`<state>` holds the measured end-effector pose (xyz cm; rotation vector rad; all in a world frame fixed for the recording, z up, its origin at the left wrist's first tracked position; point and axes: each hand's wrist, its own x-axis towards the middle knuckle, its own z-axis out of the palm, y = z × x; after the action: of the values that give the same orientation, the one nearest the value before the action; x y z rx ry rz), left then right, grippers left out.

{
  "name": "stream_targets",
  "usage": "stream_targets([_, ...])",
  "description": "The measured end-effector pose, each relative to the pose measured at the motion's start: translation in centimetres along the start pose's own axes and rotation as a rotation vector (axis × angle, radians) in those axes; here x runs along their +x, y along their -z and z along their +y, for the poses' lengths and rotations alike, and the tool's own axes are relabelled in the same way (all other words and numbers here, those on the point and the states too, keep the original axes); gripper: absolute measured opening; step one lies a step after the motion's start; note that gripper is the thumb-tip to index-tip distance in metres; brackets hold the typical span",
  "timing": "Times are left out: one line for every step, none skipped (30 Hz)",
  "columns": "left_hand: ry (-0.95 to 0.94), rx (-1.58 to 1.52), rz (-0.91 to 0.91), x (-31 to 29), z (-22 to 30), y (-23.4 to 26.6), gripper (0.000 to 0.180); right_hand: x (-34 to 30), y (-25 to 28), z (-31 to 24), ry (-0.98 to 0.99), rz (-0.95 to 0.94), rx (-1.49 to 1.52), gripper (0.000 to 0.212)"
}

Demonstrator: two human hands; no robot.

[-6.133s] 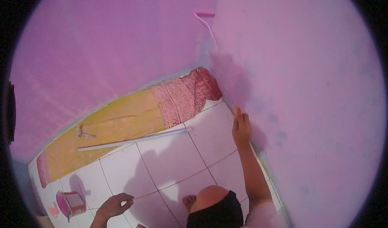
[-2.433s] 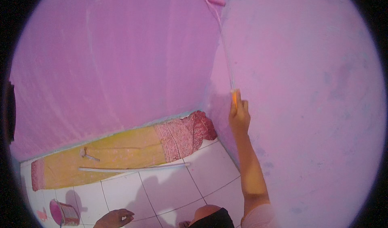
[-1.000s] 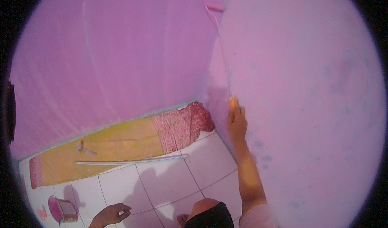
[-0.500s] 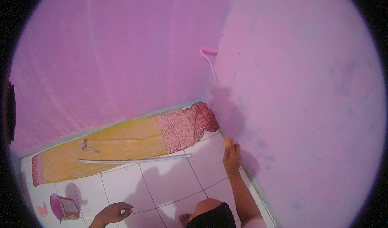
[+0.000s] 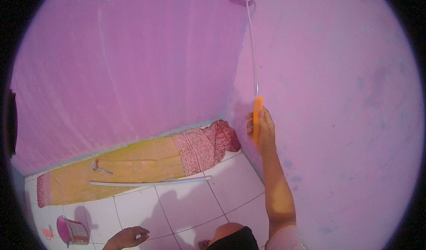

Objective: The person paints a wall pink using a roller, repeatedly dipping it into a paint bucket. They then fold a protective cloth on the floor and move a pink storage unit.

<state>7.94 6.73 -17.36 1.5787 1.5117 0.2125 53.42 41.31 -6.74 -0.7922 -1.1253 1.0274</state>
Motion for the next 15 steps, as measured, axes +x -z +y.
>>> stream_targets([-0.022,0.013,0.008,0.0,-0.1,0.0,0.025,1.0,-0.4,-0.6,-0.009,-0.013,0.023,0.042])
stream_targets([-0.043,0.026,0.017,0.0,-0.2,-0.1,0.025,1.9,-0.6,-1.1,-0.018,-0.019,0.05,0.043])
stream_targets([-0.064,0.04,0.025,0.1,-0.3,-0.2,0.026,3.0,-0.8,-1.5,-0.017,-0.054,0.079,0.042])
stream_targets([-0.088,0.034,0.025,0.2,-0.4,-0.2,0.026,4.2,-0.8,-2.0,-0.014,-0.083,0.112,0.042])
stream_targets([-0.114,0.029,0.026,0.3,-0.5,-0.2,0.026,5.3,-0.7,-2.2,-0.014,-0.085,0.141,0.042])
stream_targets([-0.14,0.024,0.026,0.3,-0.6,-0.2,0.026,6.3,-0.6,-2.3,-0.011,-0.114,0.155,0.041])
stream_targets([-0.126,0.018,0.022,0.4,-0.7,-0.2,0.026,7.2,-0.2,-2.3,-0.015,-0.114,0.163,0.04])
stream_targets([-0.115,0.014,0.018,0.4,-0.8,-0.2,0.026,7.8,0.4,-2.0,0.02,-0.18,0.195,0.04])
stream_targets([-0.105,0.007,0.015,0.5,-0.8,-0.2,0.026,8.0,1.0,-1.5,-0.053,-0.075,0.083,0.041])
stream_targets([-0.12,0.011,0.018,0.6,-0.9,-0.2,0.026,7.9,1.6,-0.5,-0.087,-0.039,-0.006,0.042])
stream_targets([-0.138,0.014,0.027,0.6,-0.9,-0.2,0.026,7.7,2.2,0.6,-0.116,-0.006,-0.094,0.042])
stream_targets([-0.153,0.015,0.038,0.7,-0.9,-0.2,0.026,6.9,2.8,2.1,-0.114,0.063,-0.153,0.043])
stream_targets([-0.148,0.017,0.031,0.8,-1.0,-0.1,0.025,5.5,3.3,3.8,-0.132,0.152,-0.241,0.044])
stream_targets([-0.14,0.018,0.022,0.9,-1.1,0.0,0.025,4.0,3.8,5.3,-0.105,0.126,-0.272,0.045])
stream_targets([-0.132,0.02,0.012,0.9,-1.3,-0.1,0.025,2.6,4.3,6.6,-0.137,0.17,-0.375,0.047])
